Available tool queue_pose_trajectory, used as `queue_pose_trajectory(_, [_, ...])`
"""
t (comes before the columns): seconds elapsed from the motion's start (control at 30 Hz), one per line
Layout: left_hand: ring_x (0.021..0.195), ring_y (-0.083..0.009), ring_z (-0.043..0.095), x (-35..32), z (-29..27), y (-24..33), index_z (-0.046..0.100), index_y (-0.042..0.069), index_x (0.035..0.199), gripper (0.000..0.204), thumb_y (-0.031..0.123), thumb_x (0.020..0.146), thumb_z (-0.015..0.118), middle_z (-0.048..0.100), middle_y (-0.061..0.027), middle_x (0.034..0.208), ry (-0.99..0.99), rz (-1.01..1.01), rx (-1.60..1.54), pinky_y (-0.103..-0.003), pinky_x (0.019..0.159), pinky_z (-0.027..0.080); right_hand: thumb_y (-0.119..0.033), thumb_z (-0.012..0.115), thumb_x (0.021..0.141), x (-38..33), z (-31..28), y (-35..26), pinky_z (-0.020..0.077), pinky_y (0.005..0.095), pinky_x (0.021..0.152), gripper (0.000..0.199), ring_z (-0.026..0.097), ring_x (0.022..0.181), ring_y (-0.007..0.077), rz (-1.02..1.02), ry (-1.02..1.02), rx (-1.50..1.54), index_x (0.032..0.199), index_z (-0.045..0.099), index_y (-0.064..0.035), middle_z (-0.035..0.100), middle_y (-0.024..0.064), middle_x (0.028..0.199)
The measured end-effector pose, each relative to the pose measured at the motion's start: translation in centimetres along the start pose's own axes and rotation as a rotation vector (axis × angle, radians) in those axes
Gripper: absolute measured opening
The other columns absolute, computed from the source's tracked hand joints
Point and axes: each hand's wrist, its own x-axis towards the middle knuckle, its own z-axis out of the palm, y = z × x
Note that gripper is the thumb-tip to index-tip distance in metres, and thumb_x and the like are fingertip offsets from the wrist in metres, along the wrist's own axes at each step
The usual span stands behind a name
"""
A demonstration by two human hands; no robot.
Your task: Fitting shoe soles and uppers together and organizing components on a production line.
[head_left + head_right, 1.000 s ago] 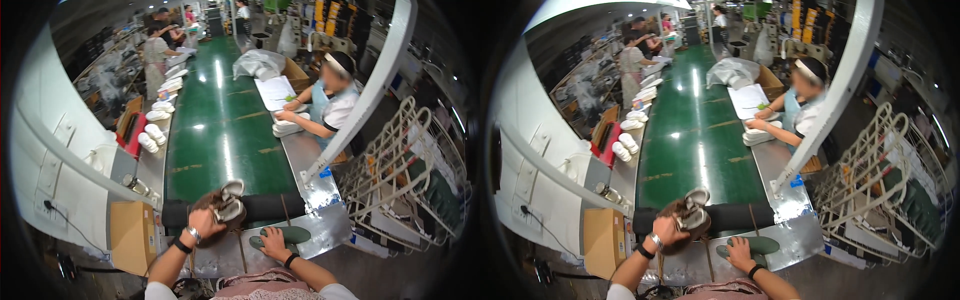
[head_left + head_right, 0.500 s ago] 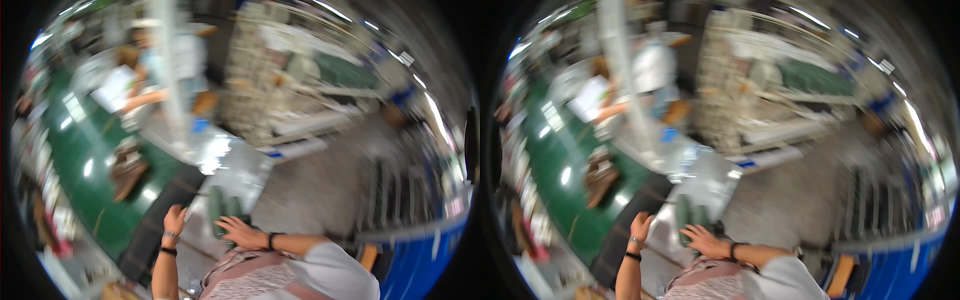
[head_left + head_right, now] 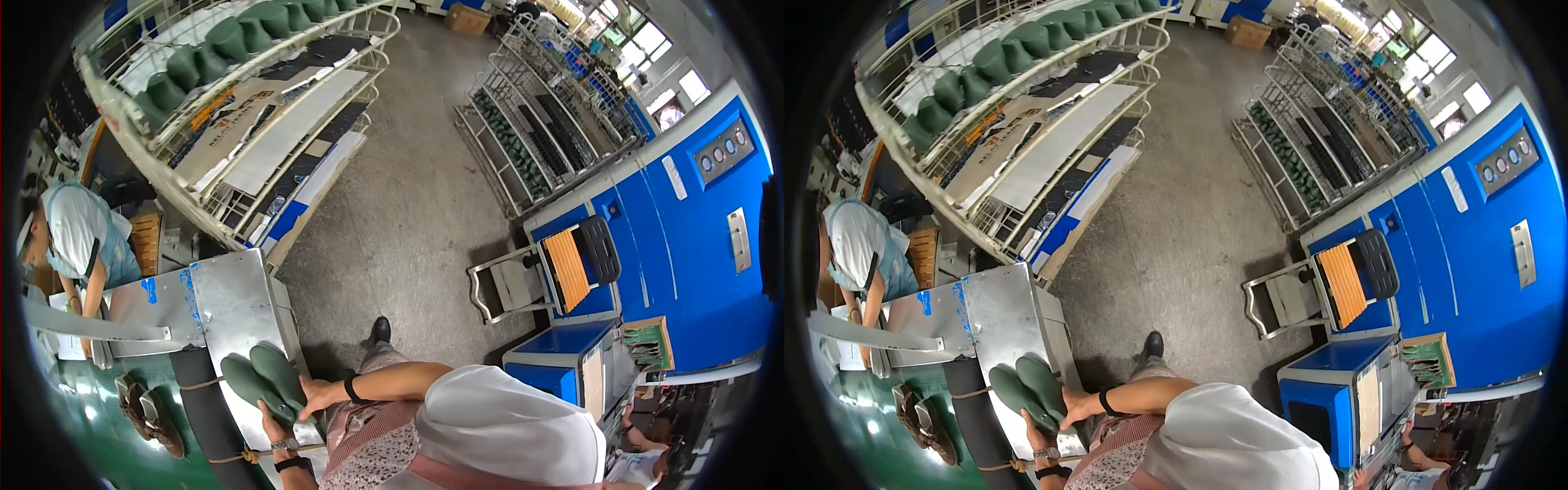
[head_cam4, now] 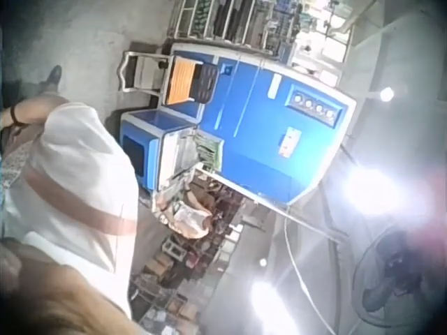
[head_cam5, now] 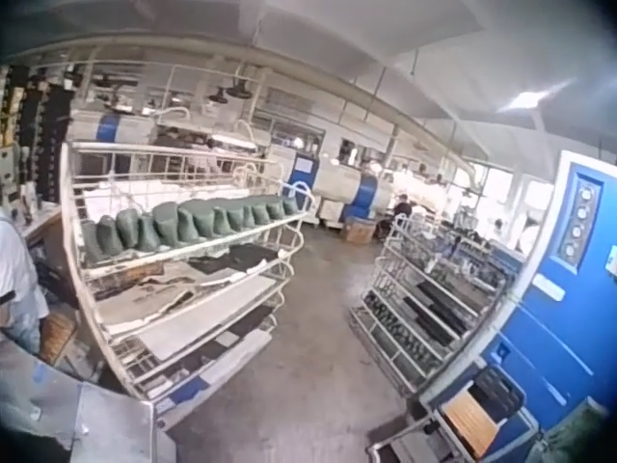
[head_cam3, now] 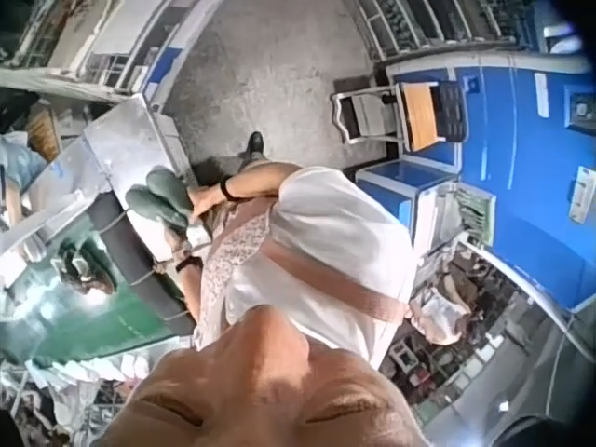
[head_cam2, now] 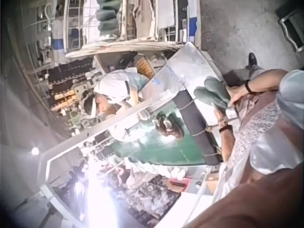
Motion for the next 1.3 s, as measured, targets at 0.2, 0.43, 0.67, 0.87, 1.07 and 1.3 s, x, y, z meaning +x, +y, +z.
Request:
queue_pose_trajectory(0.2, [0.089, -0.0239, 0.068, -2.4, 7.2, -0.3, 0.063, 0.012, 0.125, 0.051, 0.056, 0.099, 0.062, 0.071, -0.0049, 0.109, 0.018, -0.046, -0.061, -0.039, 0.068, 0.051, -0.016, 0.087, 0.073, -3.3, -6.1, -0.6, 0.0503, 0.0387, 0.1, 0.074, 0.062, 0.116, 0.0256, -0.204, -0.131, 0.395, 0.135, 0.052, 0.0025, 0.066, 0.0166, 0.121])
queue_pose_trajectory(0.43, [0.076, -0.0216, 0.068, -1.3, 15.7, -5.2, 0.068, 0.014, 0.111, 0.036, 0.047, 0.096, 0.067, 0.072, -0.0028, 0.089, 0.123, -0.148, 0.083, -0.037, 0.063, 0.051, -0.024, 0.083, 0.08, -8.8, -18.5, 5.2, 0.047, 0.035, 0.103, 0.073, 0.061, 0.12, 0.0261, -0.166, -0.254, 0.504, 0.14, 0.052, 0.0044, 0.066, 0.0165, 0.127])
queue_pose_trajectory(0.67, [0.101, -0.0275, 0.069, 0.8, 33.6, -6.5, 0.062, 0.0, 0.128, 0.05, 0.011, 0.082, 0.08, 0.07, -0.0113, 0.117, -0.204, -0.067, 0.596, -0.04, 0.088, 0.056, -0.061, 0.062, 0.085, -21.1, -33.3, 13.2, 0.0275, 0.0521, 0.121, 0.104, 0.027, 0.152, 0.0405, 0.062, 0.212, 0.38, 0.159, 0.028, 0.0034, 0.027, 0.0266, 0.164])
queue_pose_trajectory(0.87, [0.093, -0.0246, 0.069, 9.8, 48.0, -9.4, 0.064, -0.004, 0.121, 0.049, 0.013, 0.079, 0.083, 0.072, -0.0121, 0.11, -0.477, 0.087, 1.122, -0.038, 0.081, 0.055, -0.061, 0.062, 0.086, -25.8, -39.6, 21.7, 0.0312, 0.0469, 0.12, 0.103, 0.035, 0.149, 0.0419, 0.162, 0.649, 0.749, 0.157, 0.03, 0.0054, 0.035, 0.0318, 0.158])
queue_pose_trajectory(1.07, [0.086, -0.0235, 0.071, 20.0, 65.0, -16.5, 0.068, -0.005, 0.102, 0.04, 0.02, 0.077, 0.087, 0.074, -0.0135, 0.095, -0.755, 0.22, 1.488, -0.037, 0.079, 0.054, -0.056, 0.065, 0.089, -28.9, -49.5, 28.9, 0.0383, 0.0463, 0.115, 0.096, 0.044, 0.143, 0.0416, 0.269, 1.142, 1.231, 0.157, 0.034, 0.0038, 0.044, 0.0312, 0.153])
queue_pose_trajectory(1.3, [0.075, -0.0227, 0.073, 17.2, 92.8, -26.3, 0.064, -0.005, 0.107, 0.045, 0.023, 0.079, 0.086, 0.073, -0.0138, 0.091, -0.992, 0.04, 1.766, -0.035, 0.055, 0.06, -0.053, 0.068, 0.09, -35.5, -61.8, 34.7, 0.0475, 0.0557, 0.105, 0.099, 0.046, 0.139, 0.0472, 0.104, 1.525, 1.574, 0.161, 0.024, 0.0007, 0.042, 0.0327, 0.153])
